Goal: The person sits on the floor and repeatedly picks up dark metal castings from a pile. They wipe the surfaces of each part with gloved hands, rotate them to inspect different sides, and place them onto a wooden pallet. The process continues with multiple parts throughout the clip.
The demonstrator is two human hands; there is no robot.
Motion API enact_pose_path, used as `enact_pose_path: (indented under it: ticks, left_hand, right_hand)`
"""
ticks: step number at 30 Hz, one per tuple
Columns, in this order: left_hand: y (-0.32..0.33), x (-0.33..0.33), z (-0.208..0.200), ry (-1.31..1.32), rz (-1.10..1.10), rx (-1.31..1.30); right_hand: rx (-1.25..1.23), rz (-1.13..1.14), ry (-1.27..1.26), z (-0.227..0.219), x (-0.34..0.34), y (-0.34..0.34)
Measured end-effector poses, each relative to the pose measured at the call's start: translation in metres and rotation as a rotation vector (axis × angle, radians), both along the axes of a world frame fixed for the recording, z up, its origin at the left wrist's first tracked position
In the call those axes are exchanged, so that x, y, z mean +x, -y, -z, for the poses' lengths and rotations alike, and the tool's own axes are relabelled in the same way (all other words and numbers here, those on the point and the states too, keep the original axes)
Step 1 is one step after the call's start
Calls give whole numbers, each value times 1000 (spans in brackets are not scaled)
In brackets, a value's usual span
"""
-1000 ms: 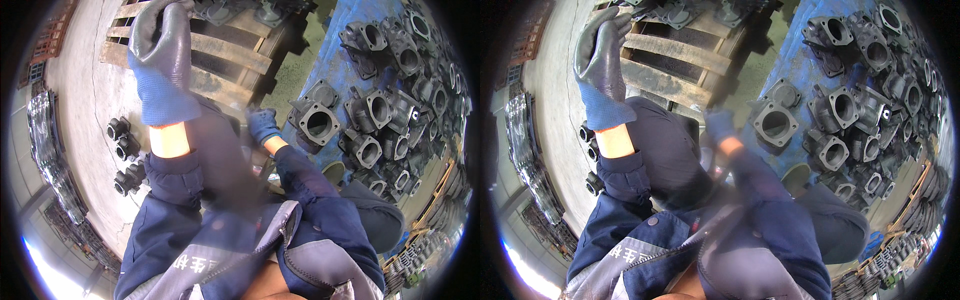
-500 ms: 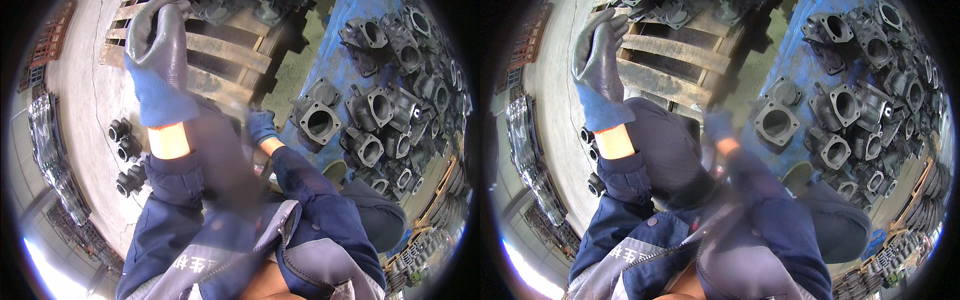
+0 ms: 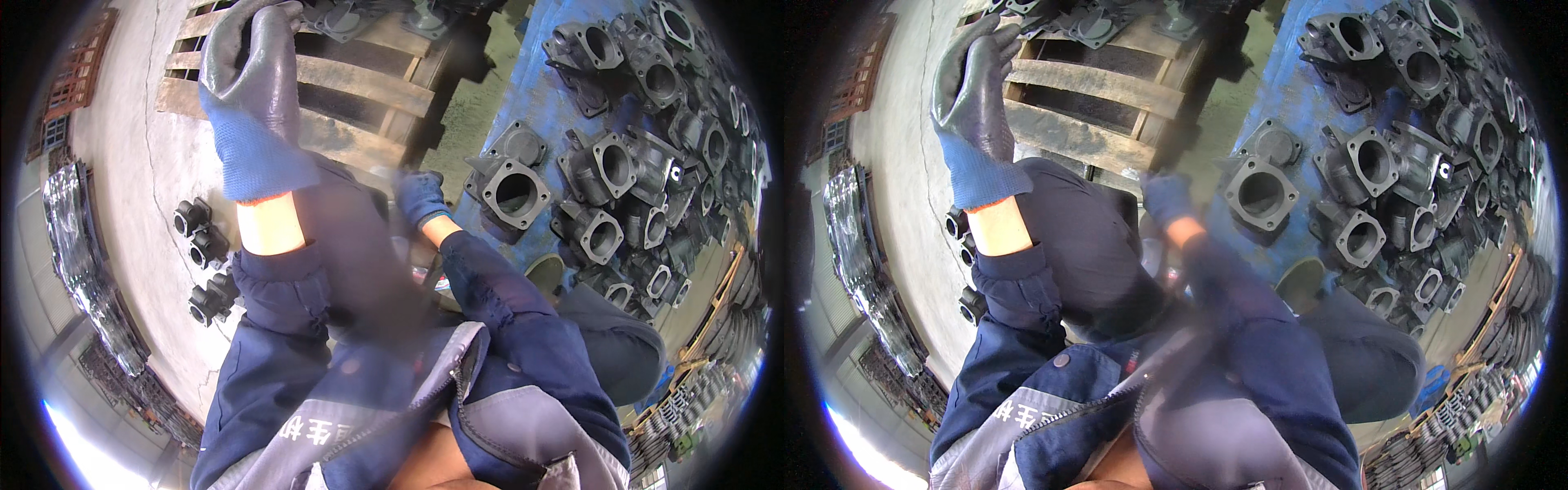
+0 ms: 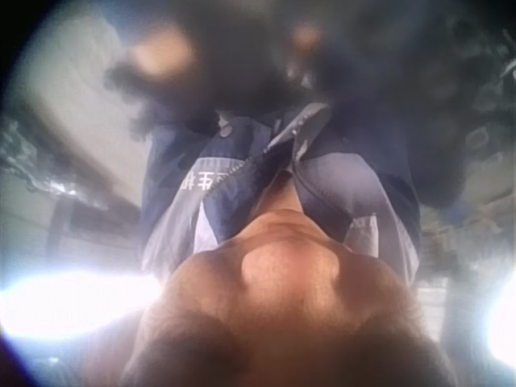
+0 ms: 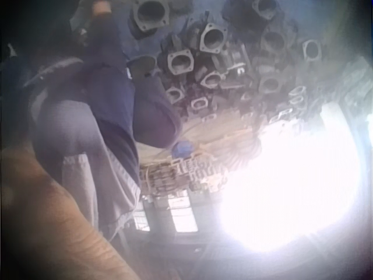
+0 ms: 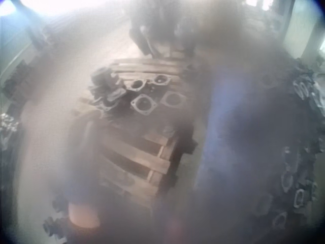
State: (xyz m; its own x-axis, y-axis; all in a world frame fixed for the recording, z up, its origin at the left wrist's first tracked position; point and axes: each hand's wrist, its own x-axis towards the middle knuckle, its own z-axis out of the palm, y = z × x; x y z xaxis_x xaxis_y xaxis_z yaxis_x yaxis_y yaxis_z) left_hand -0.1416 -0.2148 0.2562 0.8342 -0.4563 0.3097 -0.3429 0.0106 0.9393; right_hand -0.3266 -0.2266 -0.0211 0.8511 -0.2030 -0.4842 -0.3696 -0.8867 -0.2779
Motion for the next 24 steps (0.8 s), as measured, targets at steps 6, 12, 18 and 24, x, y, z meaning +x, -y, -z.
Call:
enact_pose_path:
  ticks: [6, 12, 18, 24]
  left_hand:
    - [21, -5, 9, 97, -216, 159]
    - [33, -76, 102, -355, -261, -214]
    - [42, -239, 196, -1447, 238, 674]
    - [35, -233, 256, 7, 589, 1094]
  right_hand:
    - [259, 296, 115, -20, 6, 5]
    - [804, 974, 553, -150, -33, 74]
    - [768, 1058, 942, -183, -134, 180]
    - [798, 1366, 590, -98, -154, 182]
